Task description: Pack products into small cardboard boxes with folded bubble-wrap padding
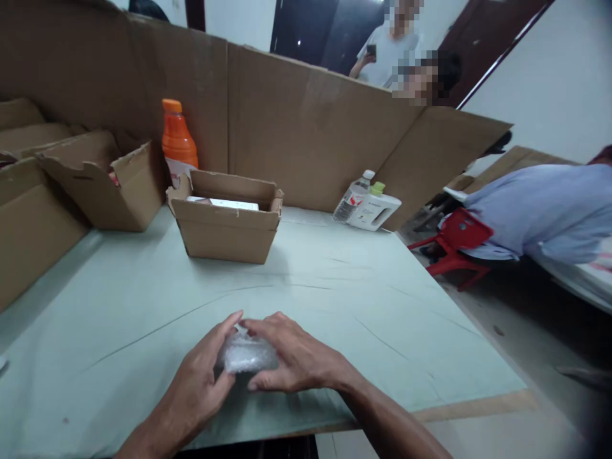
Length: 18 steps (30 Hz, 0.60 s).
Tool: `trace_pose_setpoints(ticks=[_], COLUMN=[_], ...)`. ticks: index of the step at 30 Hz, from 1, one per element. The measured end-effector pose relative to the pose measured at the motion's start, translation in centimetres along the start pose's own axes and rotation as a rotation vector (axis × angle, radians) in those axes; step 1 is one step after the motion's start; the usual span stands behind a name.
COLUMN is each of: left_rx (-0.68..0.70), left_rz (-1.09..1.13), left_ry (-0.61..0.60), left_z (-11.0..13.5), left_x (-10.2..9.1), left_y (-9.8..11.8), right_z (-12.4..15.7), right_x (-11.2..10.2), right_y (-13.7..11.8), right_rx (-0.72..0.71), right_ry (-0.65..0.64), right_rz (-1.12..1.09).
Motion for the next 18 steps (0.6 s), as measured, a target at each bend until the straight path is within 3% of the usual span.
trace_pose_setpoints(ticks=[3, 6, 9, 11, 14, 18], left_rx=[-0.024, -0.214, -0.394, -0.51, -0.624, -0.619], left_rz=[-0.01, 0.17, 0.516, 0.687, 0.767, 0.655], left_ry=[0.091, 0.207, 0.199, 0.168, 0.118, 0.088], left_z=[0.2, 0.6, 0.9, 1.2, 1.7, 1.8], left_x=[-1.1, -2.0, -0.2, 1.6, 3.5, 3.0], left_y=[-0.6, -3.4, -5.6, -6.2, -6.6, -7.9], right_z=[-0.6, -0.2, 0.5, 0.3, -0.4, -0.7], right_x=[-0.9, -3.2, -3.8, -2.8, -0.9, -0.4], right_y=[-0.2, 0.8, 1.7, 1.5, 1.0, 1.4], right_rx=[0.051, 0.134, 0.165, 0.164, 0.176, 0.202], right_ry=[0.077, 0.367, 0.585, 0.583, 0.469, 0.382], right_rz=[-0.052, -0.238, -0.417, -0.433, -0.389, -0.543])
Point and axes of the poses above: each hand's wrist, its own z-axis away from the middle knuckle, its own x-axis out of the palm, y = z × x, the point moved 10 cm from there along -z, towards the middle knuckle, and after that the axes turned 1 degree about -x, right-handed, at the moved point
